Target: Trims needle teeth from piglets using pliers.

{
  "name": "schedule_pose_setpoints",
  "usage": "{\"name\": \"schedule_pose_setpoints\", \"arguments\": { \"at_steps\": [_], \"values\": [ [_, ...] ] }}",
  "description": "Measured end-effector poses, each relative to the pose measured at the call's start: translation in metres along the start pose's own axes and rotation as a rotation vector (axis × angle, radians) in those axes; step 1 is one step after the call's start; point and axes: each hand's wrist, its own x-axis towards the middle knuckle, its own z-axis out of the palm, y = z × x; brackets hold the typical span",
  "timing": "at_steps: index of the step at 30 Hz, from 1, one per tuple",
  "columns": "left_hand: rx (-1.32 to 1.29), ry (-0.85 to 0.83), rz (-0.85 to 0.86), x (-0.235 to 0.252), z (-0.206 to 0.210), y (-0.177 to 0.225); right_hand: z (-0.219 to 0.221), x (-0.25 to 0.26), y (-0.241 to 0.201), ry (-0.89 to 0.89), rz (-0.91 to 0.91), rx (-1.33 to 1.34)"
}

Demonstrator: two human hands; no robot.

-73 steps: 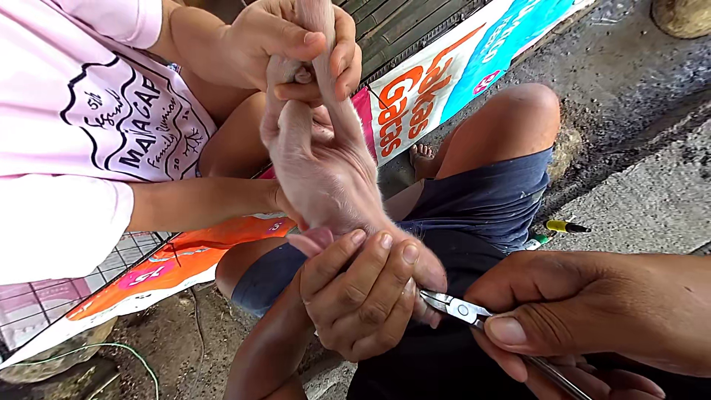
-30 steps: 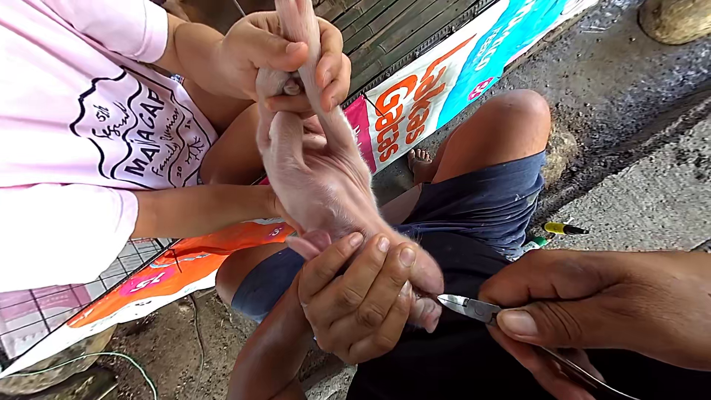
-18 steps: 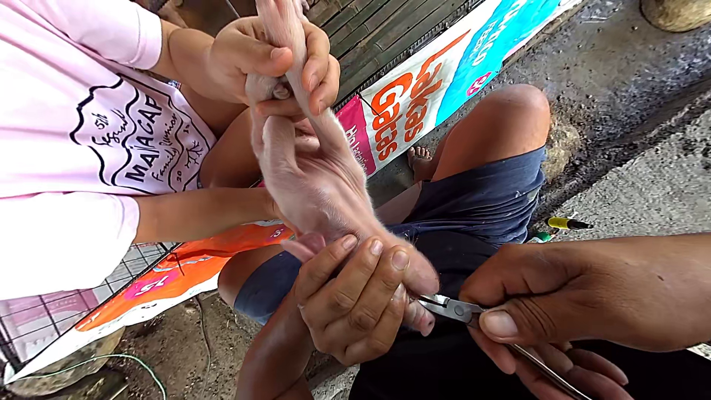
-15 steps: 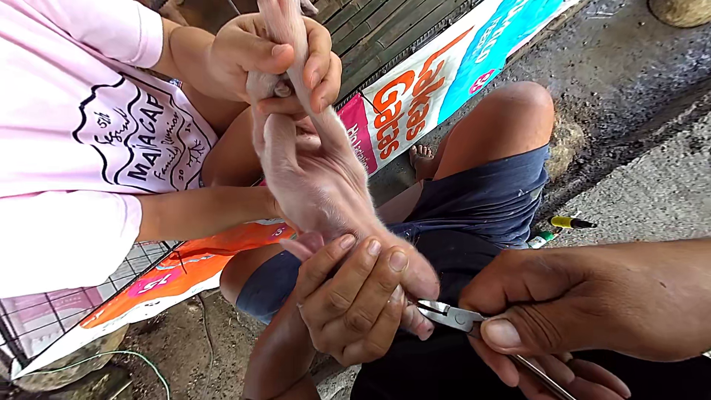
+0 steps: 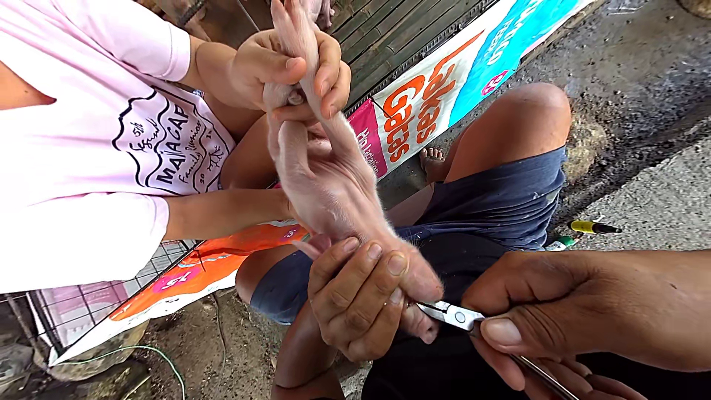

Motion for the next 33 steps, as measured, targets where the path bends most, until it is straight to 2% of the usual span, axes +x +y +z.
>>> {"name": "schedule_pose_setpoints", "arguments": {
  "at_steps": [6,11,15,33],
  "values": [
    [0.000,-0.019,0.030,-0.002,-0.001,-0.004,0.006,-0.003,-0.007,0.044,0.032,0.009],
    [-0.068,-0.028,0.056,0.000,0.003,-0.006,0.012,-0.013,-0.022,0.121,0.150,-0.134],
    [-0.111,-0.044,0.060,0.002,0.005,-0.006,0.016,-0.017,-0.029,0.155,0.170,-0.205],
    [-0.101,-0.029,0.094,-0.002,0.014,-0.009,0.035,-0.015,-0.032,0.312,0.264,-0.187]
  ]
}}
